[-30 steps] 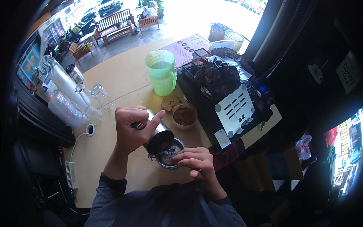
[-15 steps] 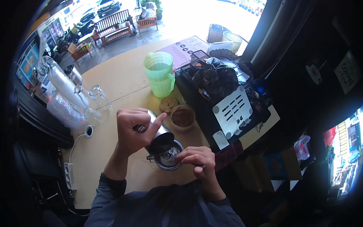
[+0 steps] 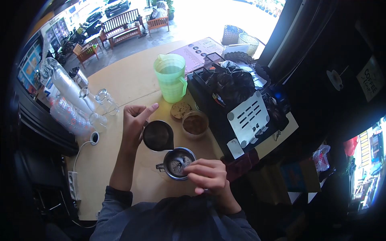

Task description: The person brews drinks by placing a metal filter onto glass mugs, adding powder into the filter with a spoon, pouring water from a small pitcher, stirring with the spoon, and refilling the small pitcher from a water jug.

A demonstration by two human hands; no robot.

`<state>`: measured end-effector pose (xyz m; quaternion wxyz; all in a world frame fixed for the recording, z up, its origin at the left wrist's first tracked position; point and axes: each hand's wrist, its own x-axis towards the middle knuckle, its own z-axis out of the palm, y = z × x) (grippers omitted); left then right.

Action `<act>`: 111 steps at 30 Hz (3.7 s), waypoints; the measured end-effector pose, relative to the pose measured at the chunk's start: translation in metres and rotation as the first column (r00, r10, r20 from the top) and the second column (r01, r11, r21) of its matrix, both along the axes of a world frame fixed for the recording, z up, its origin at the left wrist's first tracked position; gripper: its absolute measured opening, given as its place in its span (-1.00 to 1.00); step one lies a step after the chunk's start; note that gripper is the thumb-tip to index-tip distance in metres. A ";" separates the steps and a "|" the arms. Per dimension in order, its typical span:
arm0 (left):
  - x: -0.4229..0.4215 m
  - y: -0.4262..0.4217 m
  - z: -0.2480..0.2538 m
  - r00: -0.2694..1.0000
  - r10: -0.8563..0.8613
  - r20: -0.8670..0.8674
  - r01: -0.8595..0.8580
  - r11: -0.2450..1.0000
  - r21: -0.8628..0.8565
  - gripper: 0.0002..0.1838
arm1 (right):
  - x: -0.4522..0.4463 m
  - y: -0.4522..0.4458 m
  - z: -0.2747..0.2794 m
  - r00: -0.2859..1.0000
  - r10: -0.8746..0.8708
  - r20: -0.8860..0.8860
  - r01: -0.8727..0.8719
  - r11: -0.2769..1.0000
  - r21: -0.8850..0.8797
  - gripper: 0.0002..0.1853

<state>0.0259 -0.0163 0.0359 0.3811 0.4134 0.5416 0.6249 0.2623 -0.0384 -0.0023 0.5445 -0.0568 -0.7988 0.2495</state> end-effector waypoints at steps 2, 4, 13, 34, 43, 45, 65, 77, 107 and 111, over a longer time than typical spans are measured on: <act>-0.013 0.011 -0.036 0.998 -0.016 0.066 0.017 1.000 -0.006 -0.44 | 0.000 0.002 0.003 0.999 0.035 0.015 -0.036 0.995 0.092 -0.36; -0.019 0.018 -0.066 0.986 -0.037 0.162 0.041 0.999 -0.023 -0.46 | -0.002 0.000 0.003 0.998 -0.048 0.033 0.044 0.992 0.114 -0.36; -0.031 0.029 -0.147 0.936 -0.149 0.320 0.213 0.961 -0.177 -0.52 | -0.003 0.006 -0.001 1.000 -0.005 0.010 0.006 0.994 -0.107 -0.44; -0.037 0.025 -0.163 0.949 -0.269 0.165 0.293 0.944 -0.149 -0.52 | 0.001 0.021 0.009 0.954 0.297 -0.047 -0.294 0.886 -0.358 -0.35; -0.035 0.023 -0.159 0.956 -0.248 0.155 0.269 0.954 -0.133 -0.52 | 0.001 -0.019 0.037 0.914 -0.240 0.326 0.143 0.945 0.294 -0.41; -0.035 0.022 -0.157 0.959 -0.251 0.132 0.268 0.954 -0.135 -0.53 | 0.006 -0.027 0.032 0.908 -0.262 0.325 0.153 0.933 0.325 -0.42; -0.034 0.023 -0.168 0.967 -0.199 0.159 0.216 0.971 -0.103 -0.52 | -0.010 -0.022 0.032 0.916 -0.150 0.372 -0.065 0.859 0.509 -0.56; -0.034 0.023 -0.165 0.955 -0.234 0.182 0.255 0.962 -0.098 -0.50 | 0.001 -0.001 0.010 0.990 0.142 0.023 -0.134 0.970 -0.203 -0.38; -0.034 0.023 -0.160 0.943 -0.244 0.226 0.276 0.953 -0.124 -0.48 | 0.006 0.003 0.021 0.953 0.249 0.171 -0.233 0.966 -0.108 -0.44; -0.033 0.022 -0.161 0.946 -0.260 0.191 0.284 0.953 -0.107 -0.47 | 0.009 0.011 0.020 0.987 0.162 0.012 -0.160 0.981 -0.114 -0.40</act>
